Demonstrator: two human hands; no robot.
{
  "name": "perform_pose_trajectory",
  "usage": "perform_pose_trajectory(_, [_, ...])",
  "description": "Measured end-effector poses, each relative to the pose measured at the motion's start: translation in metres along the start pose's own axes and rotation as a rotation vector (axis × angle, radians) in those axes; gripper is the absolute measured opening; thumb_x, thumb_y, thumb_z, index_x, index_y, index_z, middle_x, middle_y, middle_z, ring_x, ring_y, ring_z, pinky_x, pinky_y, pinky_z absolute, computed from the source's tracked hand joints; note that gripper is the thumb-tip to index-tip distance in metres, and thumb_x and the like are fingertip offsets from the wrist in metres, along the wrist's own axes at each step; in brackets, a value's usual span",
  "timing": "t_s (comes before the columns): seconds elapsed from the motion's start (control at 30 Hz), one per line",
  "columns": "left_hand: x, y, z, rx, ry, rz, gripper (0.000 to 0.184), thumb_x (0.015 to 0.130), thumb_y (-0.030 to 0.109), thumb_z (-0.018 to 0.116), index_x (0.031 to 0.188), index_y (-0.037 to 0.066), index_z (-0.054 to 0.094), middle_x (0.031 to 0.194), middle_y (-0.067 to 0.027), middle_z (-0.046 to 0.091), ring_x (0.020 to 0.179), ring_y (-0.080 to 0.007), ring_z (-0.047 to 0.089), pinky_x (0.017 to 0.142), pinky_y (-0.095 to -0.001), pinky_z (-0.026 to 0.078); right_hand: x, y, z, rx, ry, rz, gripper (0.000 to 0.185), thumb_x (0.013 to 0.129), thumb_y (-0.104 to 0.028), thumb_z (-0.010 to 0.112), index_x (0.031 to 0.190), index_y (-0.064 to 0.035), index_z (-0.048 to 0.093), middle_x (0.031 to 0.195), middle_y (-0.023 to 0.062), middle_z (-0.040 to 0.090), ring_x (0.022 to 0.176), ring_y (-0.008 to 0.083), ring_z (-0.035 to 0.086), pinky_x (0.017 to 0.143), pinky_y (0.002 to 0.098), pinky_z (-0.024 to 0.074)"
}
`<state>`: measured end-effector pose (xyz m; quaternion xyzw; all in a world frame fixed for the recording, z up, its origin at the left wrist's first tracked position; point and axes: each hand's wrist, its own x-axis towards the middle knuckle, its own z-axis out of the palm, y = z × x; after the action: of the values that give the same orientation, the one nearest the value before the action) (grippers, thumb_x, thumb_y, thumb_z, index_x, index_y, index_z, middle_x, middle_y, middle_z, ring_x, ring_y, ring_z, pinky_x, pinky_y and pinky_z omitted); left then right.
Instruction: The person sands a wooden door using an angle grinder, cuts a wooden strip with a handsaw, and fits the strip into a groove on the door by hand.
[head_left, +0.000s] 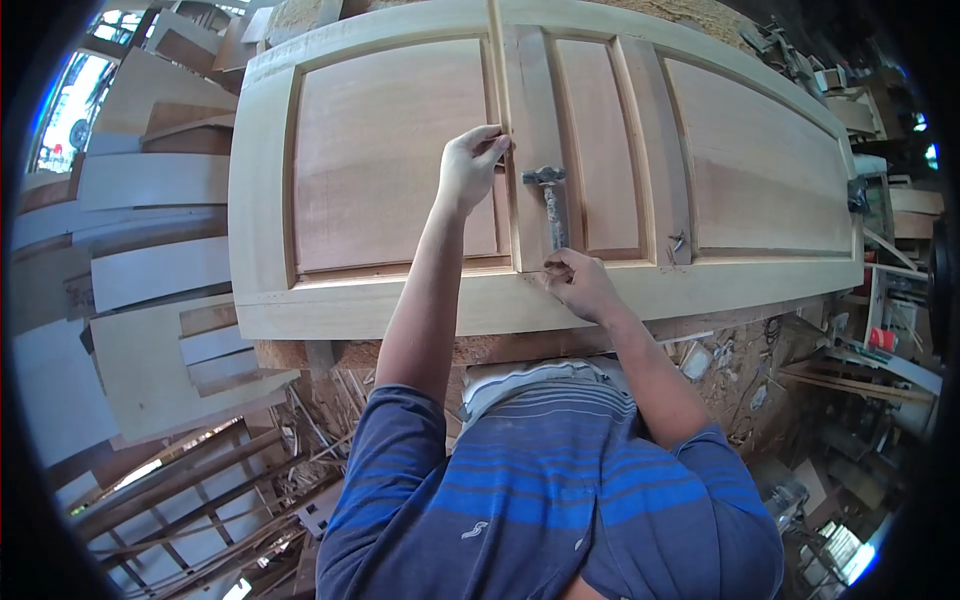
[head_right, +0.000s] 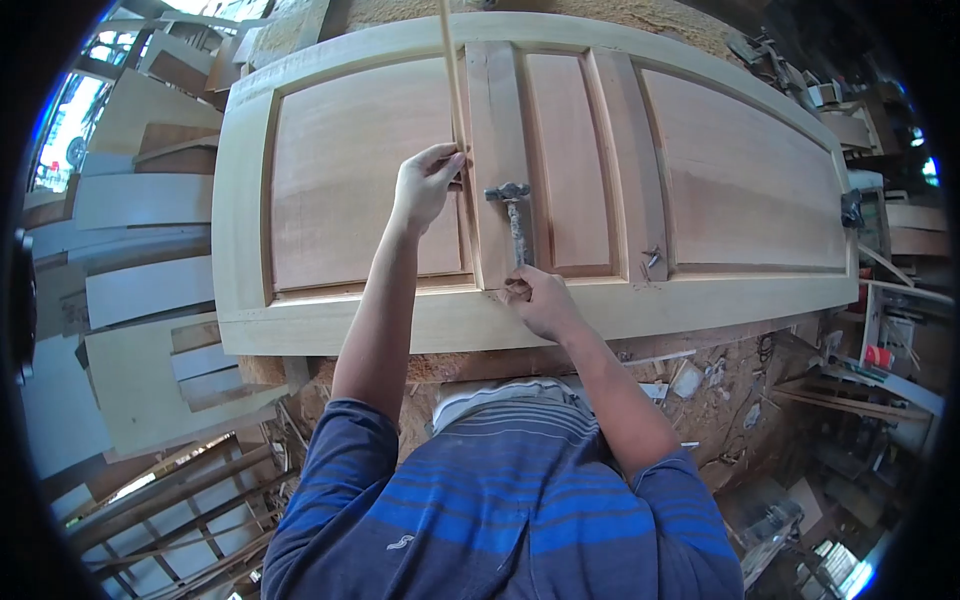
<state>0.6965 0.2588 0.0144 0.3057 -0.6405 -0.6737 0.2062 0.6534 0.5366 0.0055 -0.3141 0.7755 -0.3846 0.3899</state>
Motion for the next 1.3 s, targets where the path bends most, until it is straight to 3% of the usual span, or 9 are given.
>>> perform_pose_trajectory(0.3, [0.039,-0.023,0.004,-0.028,-0.068,-0.022,0.031,0.108,0.017,0.073,0.129,-0.006,0.074,0.108,-0.0104,0.081,0.098,-0.0155,0.076,0.082,-0.0331,0.065,0.074,-0.035,-0.026,-0.013,0.103,-0.073,0.032,0.098,-0.023,0.079,0.118,0.0017,0.075,0.103,0.0186,0.081,0.094,0.0257,0.08,0.087,0.0388,0.0611])
perform_pose_trajectory(0.4, [0.047,-0.038,0.004,-0.072,-0.056,-0.038,0.029,0.108,0.015,0.073,0.128,-0.006,0.074,0.107,-0.0109,0.081,0.095,-0.0153,0.076,0.082,-0.0328,0.065,0.125,-0.068,-0.034,-0.04,0.164,-0.084,0.034,0.101,-0.024,0.078,0.121,0.0022,0.072,0.097,0.0117,0.08,0.09,0.0162,0.076,0.082,0.0354,0.0601])
perform_pose_trajectory(0.5, [0.051,-0.044,0.004,-0.113,-0.024,-0.102,0.028,0.11,0.015,0.07,0.128,-0.006,0.074,0.109,-0.009,0.081,0.096,-0.0143,0.075,0.084,-0.0323,0.063,0.177,-0.108,-0.036,-0.122,0.201,-0.013,0.046,0.101,-0.035,0.076,0.126,0.0034,0.071,0.105,0.0237,0.08,0.099,0.0364,0.08,0.09,0.0455,0.0602])
perform_pose_trajectory(0.63, [0.057,-0.053,-0.005,-0.13,-0.015,-0.18,0.027,0.109,0.014,0.07,0.127,-0.005,0.075,0.104,-0.0065,0.08,0.087,-0.0116,0.073,0.077,-0.0297,0.061,0.246,-0.104,-0.025,-0.346,0.148,-0.1,0.044,0.102,-0.035,0.074,0.121,0.0048,0.07,0.097,0.0288,0.077,0.098,0.0467,0.076,0.089,0.0516,0.0579])
perform_pose_trajectory(0.77, [0.036,-0.057,-0.02,0.187,0.014,-0.157,0.032,0.102,0.017,0.078,0.129,-0.001,0.075,0.109,-0.0113,0.08,0.091,-0.0149,0.075,0.081,-0.0328,0.061,0.264,-0.088,-0.017,-0.363,-0.021,-0.09,0.035,0.103,-0.031,0.073,0.1,0.0034,0.067,0.089,0.0275,0.074,0.088,0.0461,0.074,0.082,0.0537,0.0546])
perform_pose_trajectory(0.87, [0.0,-0.063,-0.029,0.582,0.102,0.136,0.035,0.095,0.016,0.083,0.128,0.006,0.077,0.114,-0.0112,0.078,0.101,-0.0229,0.073,0.089,-0.039,0.059,0.256,-0.092,-0.01,-0.358,0.004,-0.039,0.035,0.104,-0.03,0.074,0.1,0.0034,0.066,0.087,0.0262,0.073,0.084,0.0451,0.073,0.08,0.0526,0.0544])
perform_pose_trajectory(1.0, [-0.058,-0.066,-0.037,0.801,0.036,0.205,0.024,0.087,0.018,0.087,0.11,0.013,0.078,0.105,-0.0067,0.073,0.108,-0.0282,0.067,0.098,-0.0439,0.053,0.265,-0.087,-0.008,-0.428,0.002,-0.064,0.035,0.105,-0.031,0.073,0.103,0.0033,0.066,0.091,0.0271,0.074,0.09,0.0455,0.073,0.083,0.0534,0.0542])
perform_pose_trajectory(1.1, [-0.095,-0.074,-0.034,0.813,-0.088,0.114,0.017,0.087,0.02,0.087,0.1,0.018,0.077,0.101,-0.0023,0.072,0.106,-0.026,0.066,0.098,-0.0428,0.049,0.267,-0.09,0.001,-0.514,0.01,-0.019,0.035,0.105,-0.031,0.072,0.107,0.0036,0.067,0.095,0.0285,0.075,0.096,0.0467,0.074,0.086,0.0542,0.0545])
perform_pose_trajectory(1.3, [-0.122,-0.085,-0.017,0.811,0.008,0.175,0.009,0.088,0.024,0.084,0.094,0.021,0.077,0.095,0.0025,0.07,0.103,-0.0235,0.064,0.1,-0.0431,0.044,0.269,-0.087,0.001,-0.554,0.035,0.077,0.039,0.103,-0.035,0.074,0.111,0.003,0.068,0.101,0.0293,0.076,0.104,0.0483,0.074,0.093,0.0542,0.0557])
